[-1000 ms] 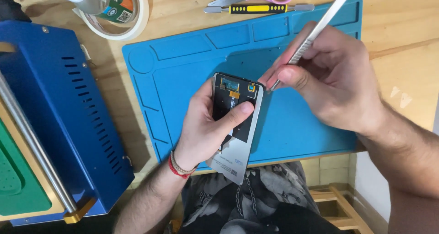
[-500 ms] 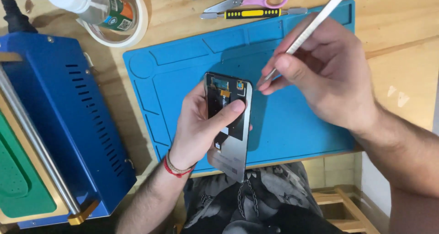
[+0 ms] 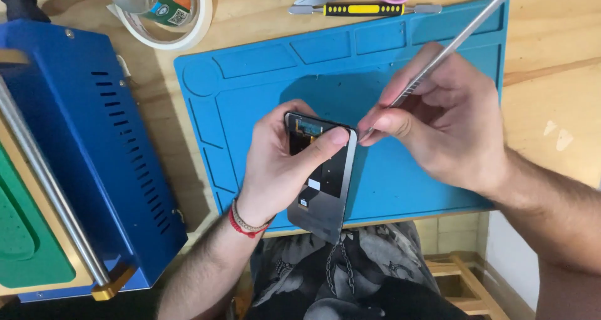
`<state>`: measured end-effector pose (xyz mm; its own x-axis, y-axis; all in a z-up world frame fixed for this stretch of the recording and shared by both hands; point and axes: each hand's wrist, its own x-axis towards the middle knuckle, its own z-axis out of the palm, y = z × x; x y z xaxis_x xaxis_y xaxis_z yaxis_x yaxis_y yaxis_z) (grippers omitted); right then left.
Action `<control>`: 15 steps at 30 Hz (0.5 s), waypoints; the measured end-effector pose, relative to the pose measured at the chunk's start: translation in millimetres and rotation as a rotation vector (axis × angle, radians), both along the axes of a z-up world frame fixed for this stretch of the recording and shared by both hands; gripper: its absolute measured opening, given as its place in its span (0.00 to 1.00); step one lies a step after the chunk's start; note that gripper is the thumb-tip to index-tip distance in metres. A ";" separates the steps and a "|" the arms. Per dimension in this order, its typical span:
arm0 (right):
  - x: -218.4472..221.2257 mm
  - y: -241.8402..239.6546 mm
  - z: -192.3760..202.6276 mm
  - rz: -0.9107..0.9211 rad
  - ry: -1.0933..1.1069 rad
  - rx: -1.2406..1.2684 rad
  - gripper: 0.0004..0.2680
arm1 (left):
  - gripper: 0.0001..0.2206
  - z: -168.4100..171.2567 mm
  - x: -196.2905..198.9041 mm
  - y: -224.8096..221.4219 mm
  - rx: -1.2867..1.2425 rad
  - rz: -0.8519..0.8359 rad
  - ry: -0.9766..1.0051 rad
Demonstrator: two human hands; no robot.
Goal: Using a metal pry tool to carefully separate a smartphone screen from the device frame
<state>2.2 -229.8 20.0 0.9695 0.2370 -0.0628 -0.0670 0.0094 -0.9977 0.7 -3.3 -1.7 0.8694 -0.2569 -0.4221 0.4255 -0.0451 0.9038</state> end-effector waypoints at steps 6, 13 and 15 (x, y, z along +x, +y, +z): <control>-1.4 0.5 -1.3 -0.009 -0.043 0.005 0.11 | 0.17 -1.3 1.0 -0.8 0.018 -0.019 0.000; -2.6 -1.2 -3.7 -0.030 -0.083 -0.008 0.11 | 0.16 -1.2 1.0 -1.9 0.024 -0.033 0.010; -1.5 -2.5 -3.4 0.007 -0.088 -0.037 0.10 | 0.17 -2.5 0.1 -2.5 0.029 -0.025 0.027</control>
